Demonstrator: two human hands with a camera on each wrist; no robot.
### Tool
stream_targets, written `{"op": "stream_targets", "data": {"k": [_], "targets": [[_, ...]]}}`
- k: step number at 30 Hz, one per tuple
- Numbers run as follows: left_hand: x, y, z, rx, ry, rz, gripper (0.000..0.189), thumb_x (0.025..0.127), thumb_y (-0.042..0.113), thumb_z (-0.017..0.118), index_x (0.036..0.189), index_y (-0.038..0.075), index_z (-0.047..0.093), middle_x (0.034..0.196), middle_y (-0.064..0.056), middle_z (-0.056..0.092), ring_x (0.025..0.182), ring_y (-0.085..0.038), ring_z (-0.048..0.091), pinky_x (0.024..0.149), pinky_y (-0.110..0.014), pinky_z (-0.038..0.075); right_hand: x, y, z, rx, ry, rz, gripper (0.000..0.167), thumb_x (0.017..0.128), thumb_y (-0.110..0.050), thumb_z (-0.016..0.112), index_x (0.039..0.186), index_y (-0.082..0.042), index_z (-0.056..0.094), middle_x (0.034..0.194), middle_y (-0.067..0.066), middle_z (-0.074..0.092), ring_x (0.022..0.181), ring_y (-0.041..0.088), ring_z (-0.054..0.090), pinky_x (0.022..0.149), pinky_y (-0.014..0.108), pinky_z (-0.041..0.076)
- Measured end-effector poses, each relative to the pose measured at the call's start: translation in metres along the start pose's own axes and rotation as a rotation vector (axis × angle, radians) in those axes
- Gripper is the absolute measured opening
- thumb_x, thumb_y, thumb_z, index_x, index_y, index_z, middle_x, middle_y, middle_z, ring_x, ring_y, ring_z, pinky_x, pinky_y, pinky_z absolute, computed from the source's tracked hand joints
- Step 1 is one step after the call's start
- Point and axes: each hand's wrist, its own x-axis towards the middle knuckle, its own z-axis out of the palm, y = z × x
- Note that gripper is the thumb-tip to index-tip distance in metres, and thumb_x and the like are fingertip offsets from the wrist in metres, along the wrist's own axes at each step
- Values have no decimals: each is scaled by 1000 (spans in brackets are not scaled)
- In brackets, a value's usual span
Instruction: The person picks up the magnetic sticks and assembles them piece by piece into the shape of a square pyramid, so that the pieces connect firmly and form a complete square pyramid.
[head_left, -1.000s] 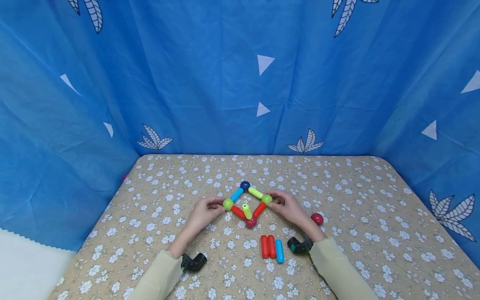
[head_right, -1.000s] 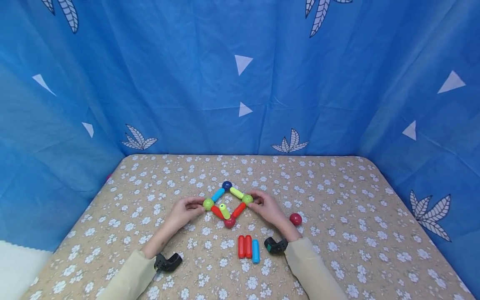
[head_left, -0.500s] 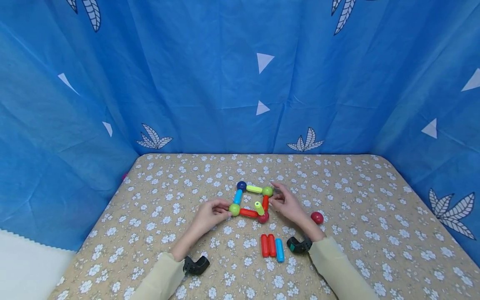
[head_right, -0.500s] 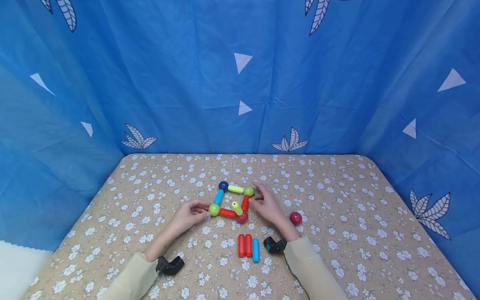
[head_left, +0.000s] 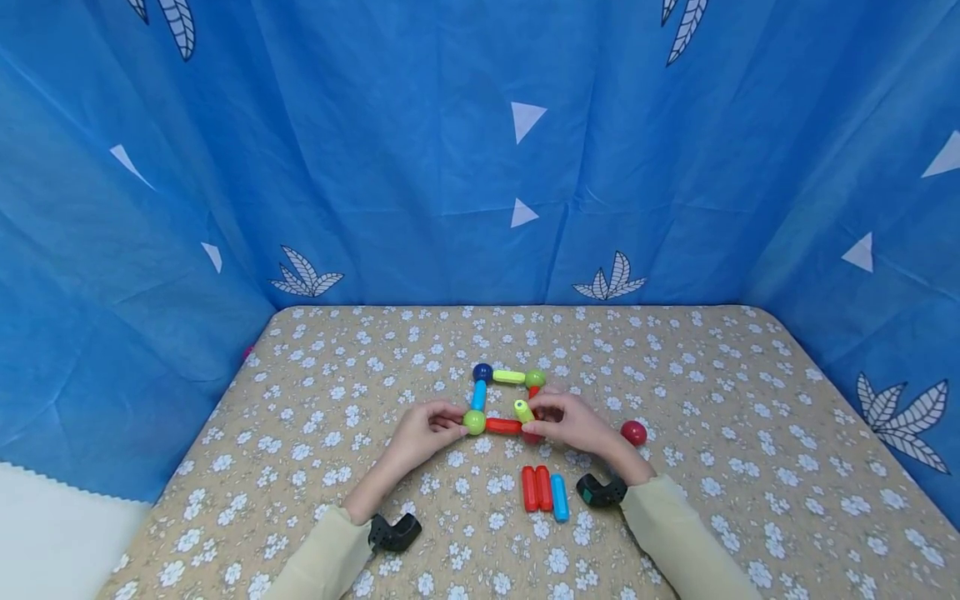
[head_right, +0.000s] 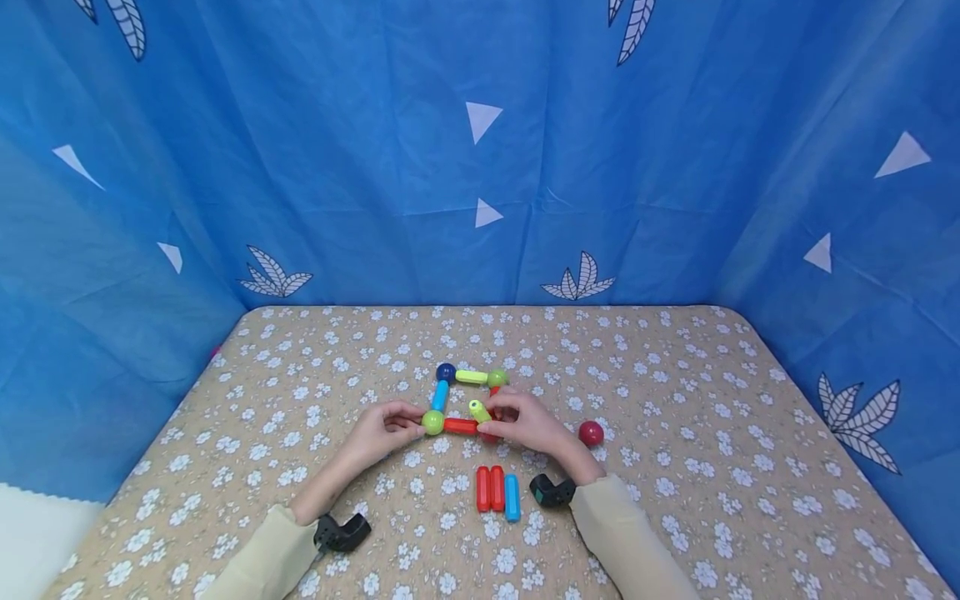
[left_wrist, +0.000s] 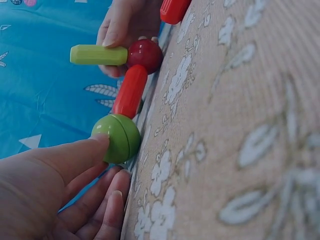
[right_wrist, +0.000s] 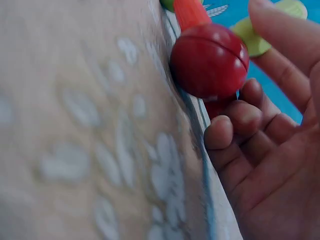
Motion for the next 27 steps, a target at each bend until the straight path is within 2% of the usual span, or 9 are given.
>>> {"op": "stream_targets", "data": {"k": [5,9,11,16,18,21,23,27], "targets": [[0,2,1,14,3,1,22,79,7,75,98,-1,68,84,-3,66,73,-15,62,64,-25,52,1,0,1,23,21,22,15,85,-25,70,94,-13,67,78,0,49,73,18,46,61,27,39],[0,2,1,10,-7,9,22,79,6,75,98,-2,68,85,-4,65,74,-16,62,64,-25,52,1,2,0,41,24,3,13,86,-24,70,90,-13,65,78,0,49,72,16,46,60,26,40],[-1,2,2,11,-12,9,21,79,6,75,97,-2,68,85,-4,65,74,-16,62,64,-25,52,-1,-7,-2,43,24,-4,11,87,-19,69,89,-10,64,77,0,49,71,15,45,60,26,40],[-4,2,3,21,-34,3,21,79,7,75,95,-2,68,83,-4,65,73,-16,61,63,-25,52,-2,-3,-2,30,30,6,9,87,-17,69,90,-10,64,78,0,50,71,16,46,60,27,40],[-5,3,3,27,-44,-2,21,79,7,75,95,-2,67,83,-3,65,73,-16,61,64,-25,52,0,9,0,26,29,9,12,86,-23,70,90,-14,64,78,0,51,72,17,47,61,27,41],[-6,6,3,38,-49,-19,20,79,8,75,96,-1,67,83,-3,65,73,-15,61,64,-25,52,0,11,-3,31,8,2,15,85,-27,71,91,-16,64,80,1,52,73,19,47,62,28,41],[-7,7,3,47,-21,-36,18,80,10,74,95,1,68,84,-2,65,73,-14,61,63,-26,52,-1,11,-4,35,-16,-8,17,84,-29,72,92,-17,64,81,1,52,74,20,48,62,28,42],[-9,10,4,60,81,-40,10,82,12,73,89,7,69,81,1,64,69,-12,61,60,-25,51,-2,10,-9,16,-76,-12,21,82,-29,74,97,-18,64,84,1,53,75,19,50,64,29,45]]}}
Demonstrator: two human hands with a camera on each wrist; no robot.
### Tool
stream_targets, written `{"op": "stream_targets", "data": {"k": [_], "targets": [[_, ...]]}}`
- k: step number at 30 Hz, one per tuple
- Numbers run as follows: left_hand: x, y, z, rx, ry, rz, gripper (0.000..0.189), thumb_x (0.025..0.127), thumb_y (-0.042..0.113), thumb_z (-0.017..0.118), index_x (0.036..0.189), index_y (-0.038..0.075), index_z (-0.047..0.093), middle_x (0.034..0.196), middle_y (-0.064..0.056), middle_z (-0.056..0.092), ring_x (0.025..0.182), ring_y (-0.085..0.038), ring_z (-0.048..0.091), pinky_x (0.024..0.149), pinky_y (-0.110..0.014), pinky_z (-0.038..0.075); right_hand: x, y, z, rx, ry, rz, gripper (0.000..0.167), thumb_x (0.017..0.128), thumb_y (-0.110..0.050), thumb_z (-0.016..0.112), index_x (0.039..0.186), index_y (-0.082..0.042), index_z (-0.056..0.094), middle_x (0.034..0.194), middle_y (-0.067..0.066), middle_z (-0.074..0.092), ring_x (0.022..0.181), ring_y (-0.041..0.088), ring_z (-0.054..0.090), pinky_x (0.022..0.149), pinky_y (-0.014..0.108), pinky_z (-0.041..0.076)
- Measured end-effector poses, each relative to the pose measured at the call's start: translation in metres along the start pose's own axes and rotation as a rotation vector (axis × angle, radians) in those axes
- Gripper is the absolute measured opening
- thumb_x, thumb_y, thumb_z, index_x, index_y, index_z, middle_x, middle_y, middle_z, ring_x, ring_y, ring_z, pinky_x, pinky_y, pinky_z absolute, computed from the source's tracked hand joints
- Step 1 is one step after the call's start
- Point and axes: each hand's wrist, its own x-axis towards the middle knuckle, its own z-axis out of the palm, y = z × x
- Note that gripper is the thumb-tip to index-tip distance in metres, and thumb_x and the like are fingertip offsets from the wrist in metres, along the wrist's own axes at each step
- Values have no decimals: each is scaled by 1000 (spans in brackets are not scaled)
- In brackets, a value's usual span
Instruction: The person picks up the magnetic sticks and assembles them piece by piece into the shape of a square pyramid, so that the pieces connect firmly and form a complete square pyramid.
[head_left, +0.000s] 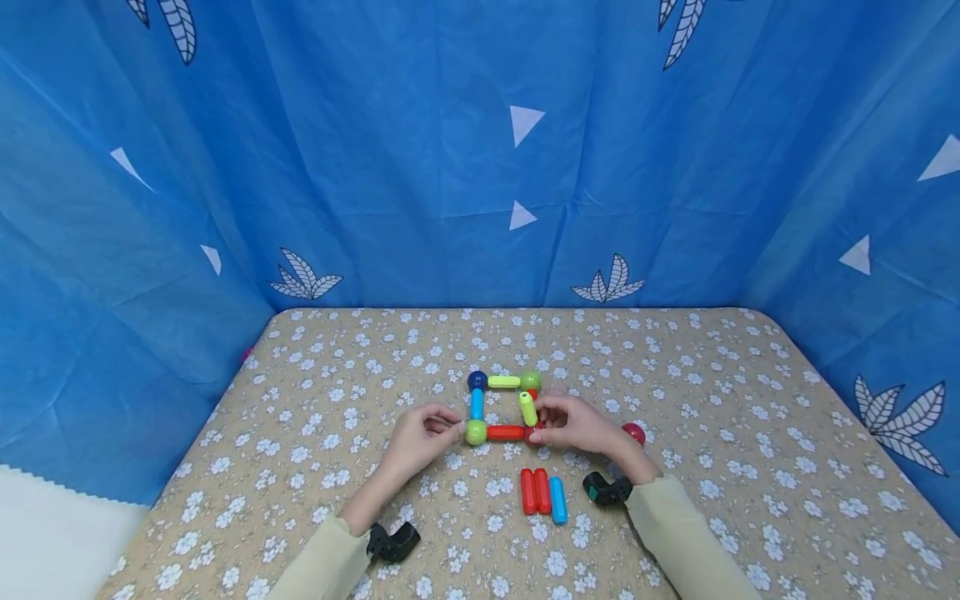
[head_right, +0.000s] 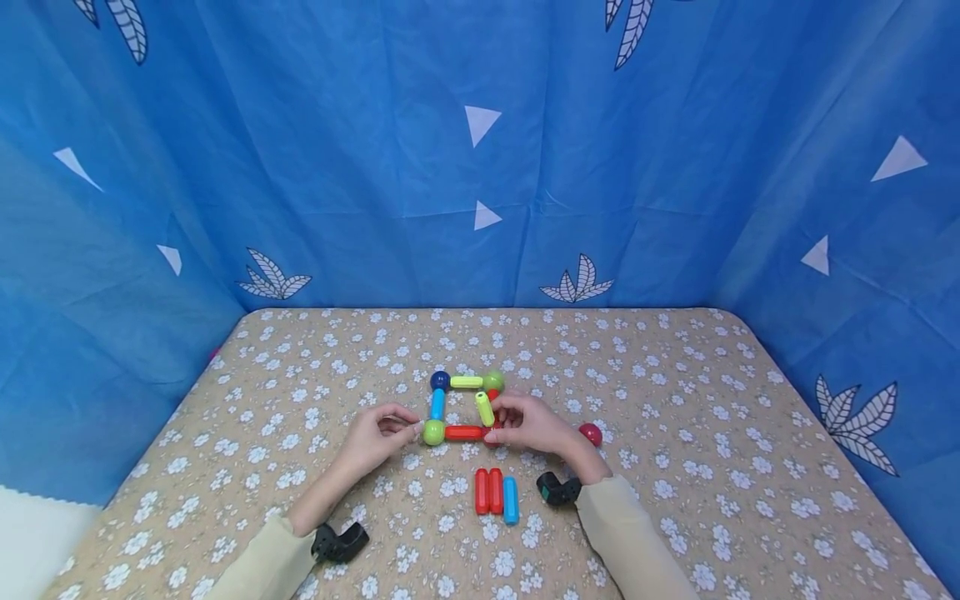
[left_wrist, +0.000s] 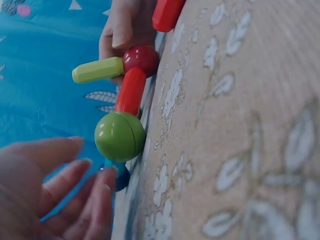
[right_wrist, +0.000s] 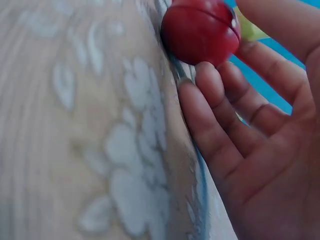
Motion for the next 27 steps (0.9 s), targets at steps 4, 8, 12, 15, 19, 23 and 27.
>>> {"op": "stream_targets", "data": {"k": [4,8,12,15,19,23,27], "targets": [[-7,7,6,-34,-22,56,5,83,10,72,85,7,68,77,2,63,65,-12,60,57,-25,51,-1,-2,-1,-16,-31,1,23,83,-29,73,101,-19,64,88,0,54,78,19,52,68,30,48],[-18,21,23,-89,-224,108,11,83,9,71,93,4,68,80,2,64,69,-11,61,61,-25,52,-1,-1,-1,-1,-30,18,23,84,-29,72,103,-19,64,89,-1,55,79,19,52,69,31,48],[-25,32,43,-104,-420,121,35,81,14,74,112,1,65,88,3,62,72,-7,61,65,-22,52,-1,2,-2,8,-32,23,24,84,-29,72,105,-18,65,89,-1,56,79,19,53,68,31,48],[-29,36,53,-50,-455,140,51,77,17,78,122,0,59,90,2,55,69,-4,59,62,-20,51,0,3,-2,10,-33,9,25,85,-27,71,106,-16,65,89,0,56,78,19,52,68,30,48],[-29,34,58,47,-426,185,60,72,19,83,123,-1,59,87,3,50,65,-3,54,56,-18,49,0,4,-1,6,-36,-2,26,85,-26,71,106,-14,64,88,0,56,77,18,52,67,29,48],[-30,32,61,129,-410,210,62,70,26,84,123,3,61,83,7,49,62,0,50,54,-16,46,1,4,-1,8,-33,17,25,84,-27,72,105,-16,64,89,0,56,78,19,52,68,30,48],[-33,32,63,185,-373,209,62,68,31,84,121,8,63,82,11,48,60,2,48,53,-16,43,0,4,-1,14,-34,50,25,84,-29,72,106,-18,65,90,0,56,79,19,52,70,31,48]]}}
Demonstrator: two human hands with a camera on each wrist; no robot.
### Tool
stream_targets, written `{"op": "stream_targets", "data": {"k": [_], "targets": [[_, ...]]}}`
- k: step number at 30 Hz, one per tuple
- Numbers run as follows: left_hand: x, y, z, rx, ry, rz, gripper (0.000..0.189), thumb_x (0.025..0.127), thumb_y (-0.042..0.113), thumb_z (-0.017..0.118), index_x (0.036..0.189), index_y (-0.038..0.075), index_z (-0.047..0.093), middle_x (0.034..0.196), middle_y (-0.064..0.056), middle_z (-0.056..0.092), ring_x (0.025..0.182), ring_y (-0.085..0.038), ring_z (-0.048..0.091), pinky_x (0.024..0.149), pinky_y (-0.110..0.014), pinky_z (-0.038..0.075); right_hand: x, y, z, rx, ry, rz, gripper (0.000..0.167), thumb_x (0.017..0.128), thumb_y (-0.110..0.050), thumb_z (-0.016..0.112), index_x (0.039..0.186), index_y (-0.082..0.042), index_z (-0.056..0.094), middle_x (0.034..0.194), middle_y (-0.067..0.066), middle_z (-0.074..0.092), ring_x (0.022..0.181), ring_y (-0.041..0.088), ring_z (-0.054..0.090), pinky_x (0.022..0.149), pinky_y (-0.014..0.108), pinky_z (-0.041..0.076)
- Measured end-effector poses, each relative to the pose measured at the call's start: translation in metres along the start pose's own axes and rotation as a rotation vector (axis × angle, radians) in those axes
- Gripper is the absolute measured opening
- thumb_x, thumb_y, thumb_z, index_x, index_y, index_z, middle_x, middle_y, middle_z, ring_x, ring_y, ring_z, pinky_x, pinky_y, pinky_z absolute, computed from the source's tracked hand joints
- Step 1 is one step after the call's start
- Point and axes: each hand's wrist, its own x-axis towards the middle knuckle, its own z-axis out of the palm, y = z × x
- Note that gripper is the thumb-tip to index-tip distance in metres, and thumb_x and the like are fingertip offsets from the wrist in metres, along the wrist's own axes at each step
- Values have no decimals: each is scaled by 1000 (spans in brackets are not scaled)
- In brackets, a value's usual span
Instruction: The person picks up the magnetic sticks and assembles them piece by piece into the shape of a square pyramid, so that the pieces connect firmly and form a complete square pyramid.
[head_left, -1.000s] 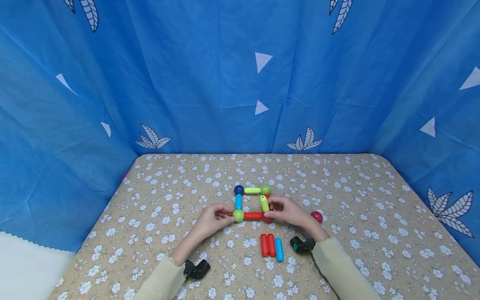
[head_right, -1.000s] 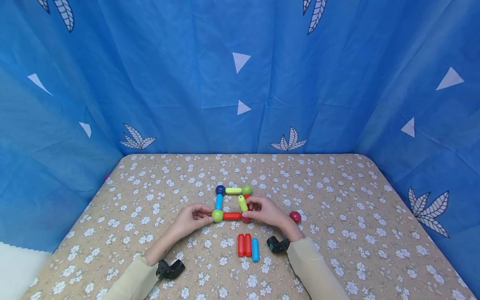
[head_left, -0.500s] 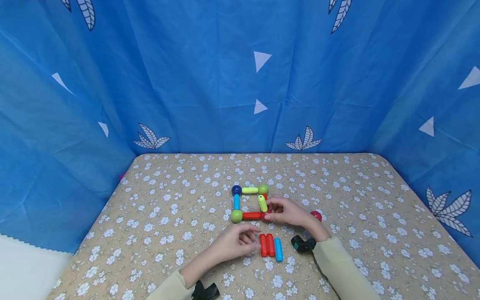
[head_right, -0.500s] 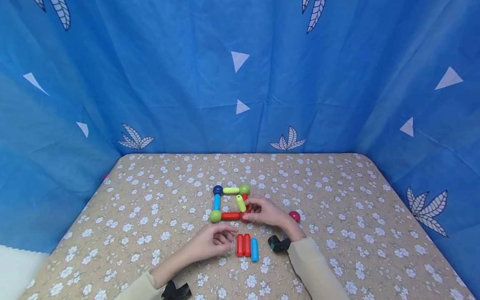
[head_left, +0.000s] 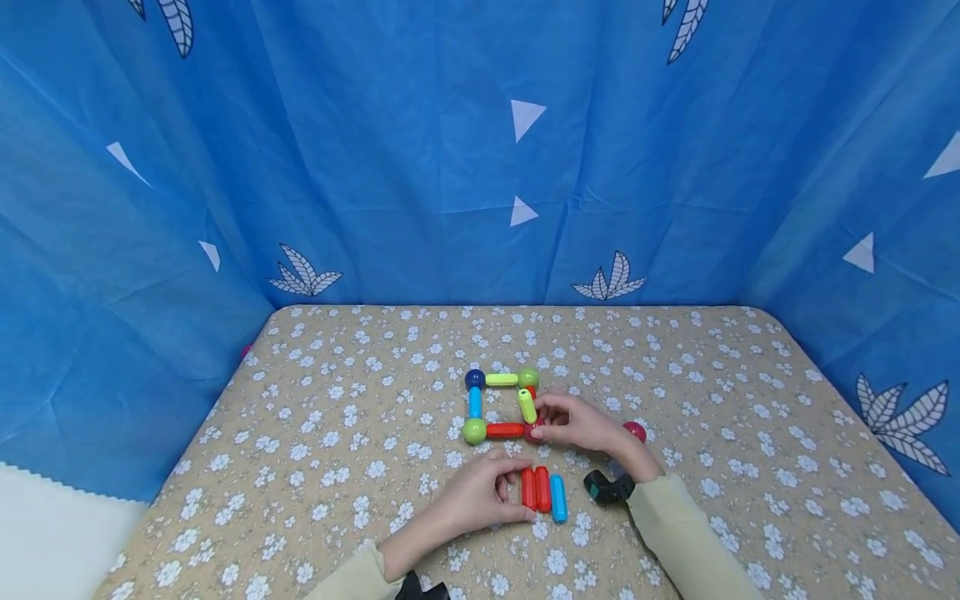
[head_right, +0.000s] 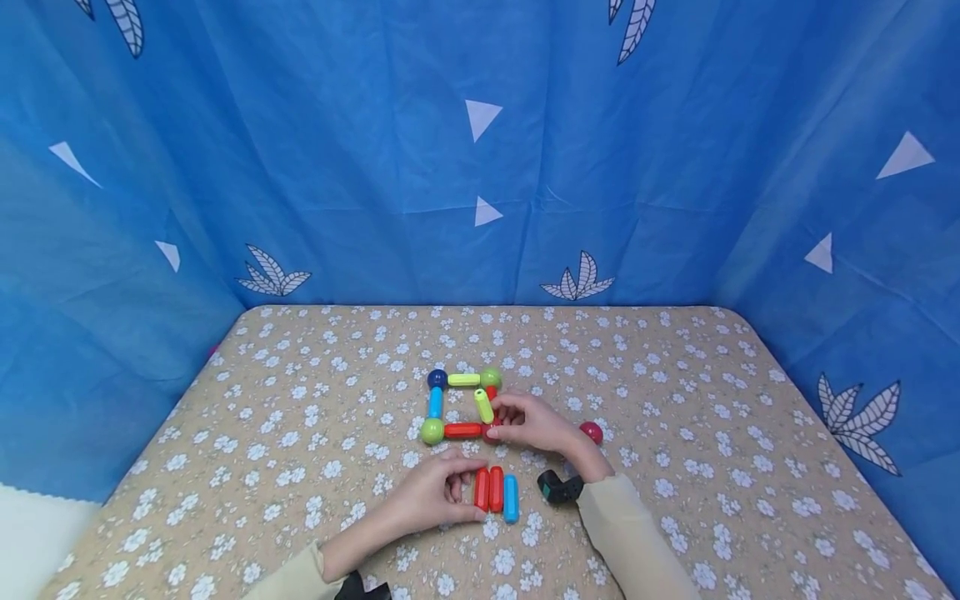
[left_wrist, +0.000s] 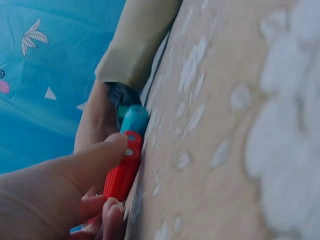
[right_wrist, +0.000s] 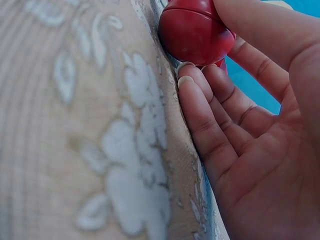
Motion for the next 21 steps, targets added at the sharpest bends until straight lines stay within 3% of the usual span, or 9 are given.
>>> {"op": "stream_targets", "data": {"k": [11,21], "targets": [[-2,0,4,0,55,15,55,70,29,84,118,19,59,95,11,52,62,2,50,53,-16,43,0,0,-1,27,-8,-19,21,86,-25,70,104,-17,63,89,1,55,78,21,52,68,30,47],[-4,1,5,-178,48,-4,48,75,9,79,115,20,56,87,13,58,78,-3,56,60,-19,49,1,1,1,25,-13,-23,25,85,-25,71,107,-16,64,88,0,56,79,21,52,69,31,47]]}}
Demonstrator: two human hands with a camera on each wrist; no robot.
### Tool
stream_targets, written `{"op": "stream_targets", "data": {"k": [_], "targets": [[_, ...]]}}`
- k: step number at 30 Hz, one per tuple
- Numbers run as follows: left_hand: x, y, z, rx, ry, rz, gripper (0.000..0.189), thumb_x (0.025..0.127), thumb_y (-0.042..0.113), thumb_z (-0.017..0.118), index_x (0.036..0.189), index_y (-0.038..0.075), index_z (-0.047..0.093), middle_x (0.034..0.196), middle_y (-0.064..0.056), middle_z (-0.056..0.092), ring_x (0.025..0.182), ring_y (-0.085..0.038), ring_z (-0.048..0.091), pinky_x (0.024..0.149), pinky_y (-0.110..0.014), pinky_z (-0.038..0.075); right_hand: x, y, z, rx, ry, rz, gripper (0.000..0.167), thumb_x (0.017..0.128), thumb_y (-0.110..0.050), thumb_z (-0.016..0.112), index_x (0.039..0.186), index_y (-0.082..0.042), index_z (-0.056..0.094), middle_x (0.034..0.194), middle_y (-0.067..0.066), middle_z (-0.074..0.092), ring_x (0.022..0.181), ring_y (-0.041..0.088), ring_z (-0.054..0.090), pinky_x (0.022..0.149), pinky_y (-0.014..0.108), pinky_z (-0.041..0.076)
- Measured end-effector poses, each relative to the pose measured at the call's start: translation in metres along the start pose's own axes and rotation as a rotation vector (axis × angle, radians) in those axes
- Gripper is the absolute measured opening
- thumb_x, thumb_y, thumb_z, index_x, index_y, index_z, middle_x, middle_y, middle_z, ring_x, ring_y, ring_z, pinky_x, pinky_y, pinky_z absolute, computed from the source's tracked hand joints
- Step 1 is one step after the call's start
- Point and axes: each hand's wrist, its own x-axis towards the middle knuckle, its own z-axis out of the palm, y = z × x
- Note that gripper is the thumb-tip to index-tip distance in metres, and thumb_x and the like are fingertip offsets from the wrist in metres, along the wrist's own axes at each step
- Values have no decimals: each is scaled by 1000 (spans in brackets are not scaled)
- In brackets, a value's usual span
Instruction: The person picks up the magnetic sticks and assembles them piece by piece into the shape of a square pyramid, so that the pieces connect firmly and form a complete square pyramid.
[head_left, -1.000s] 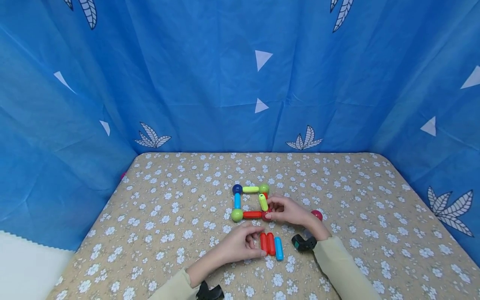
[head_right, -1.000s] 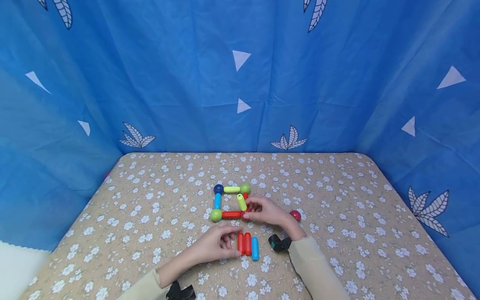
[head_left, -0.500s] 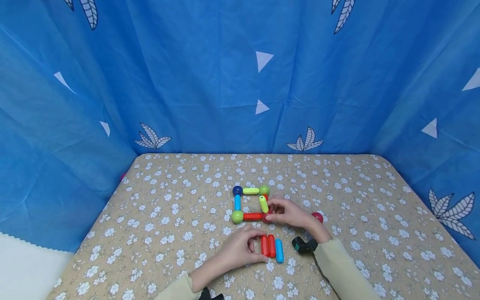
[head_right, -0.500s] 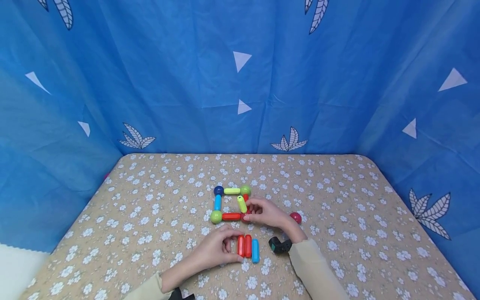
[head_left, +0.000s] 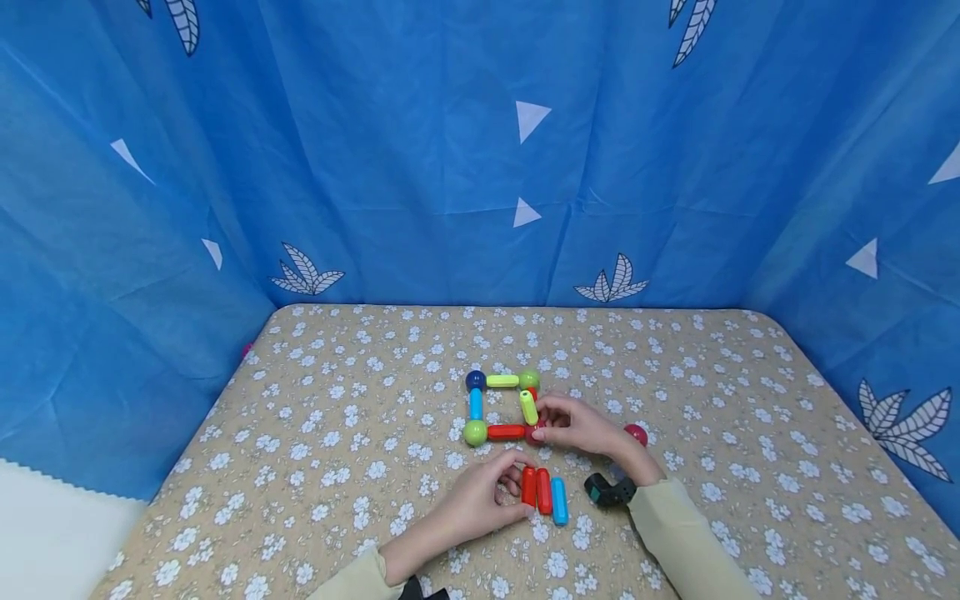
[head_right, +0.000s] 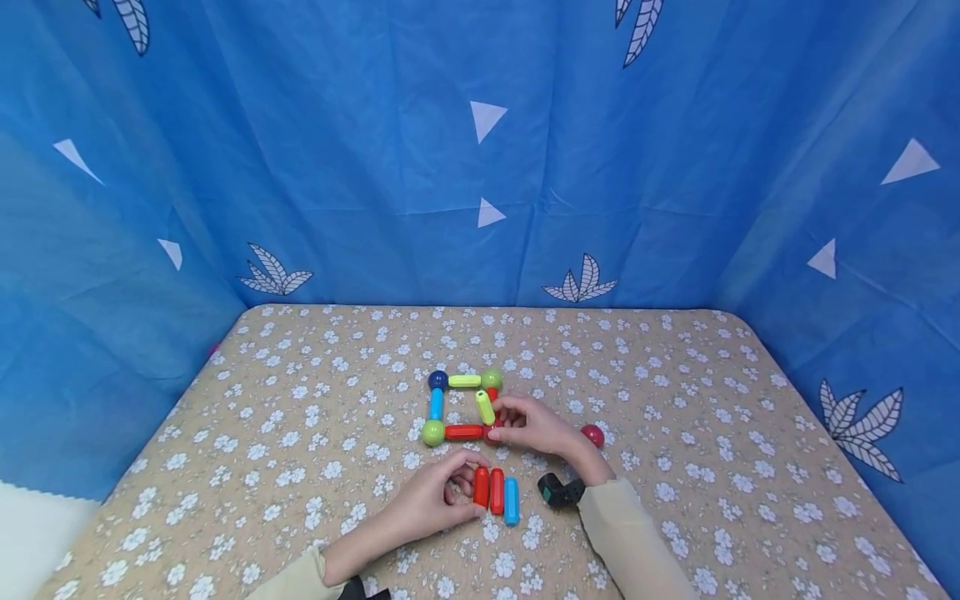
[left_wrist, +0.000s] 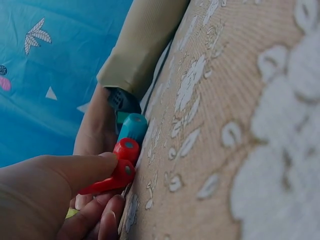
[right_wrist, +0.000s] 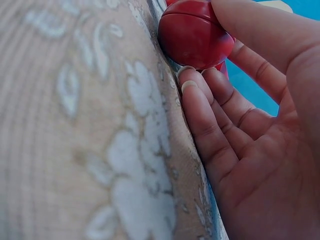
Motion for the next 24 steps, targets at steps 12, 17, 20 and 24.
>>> {"op": "stream_targets", "data": {"k": [12,17,20,24], "targets": [[6,1,-18,-257,60,-44,33,85,7,69,117,3,60,99,-2,62,84,-12,62,72,-25,52,2,3,0,8,-9,-30,21,86,-26,70,103,-18,62,89,2,55,78,21,51,68,31,46],[14,0,-41,-281,174,-62,46,85,6,69,128,2,53,97,-7,64,85,-19,63,73,-27,52,0,4,0,19,-13,-37,20,87,-24,69,104,-16,62,90,2,54,78,21,50,67,30,45],[19,-5,-55,-289,244,-59,46,85,5,69,127,1,52,97,-10,65,86,-22,63,74,-29,52,0,4,1,16,-10,-24,20,87,-20,68,104,-13,61,90,3,54,78,20,50,68,29,45],[26,-13,-69,-253,306,-87,39,86,7,68,123,1,55,99,-8,66,90,-21,62,79,-30,50,-1,-3,1,0,-12,3,20,87,-14,68,105,-10,61,91,7,55,80,21,49,68,30,44]]}}
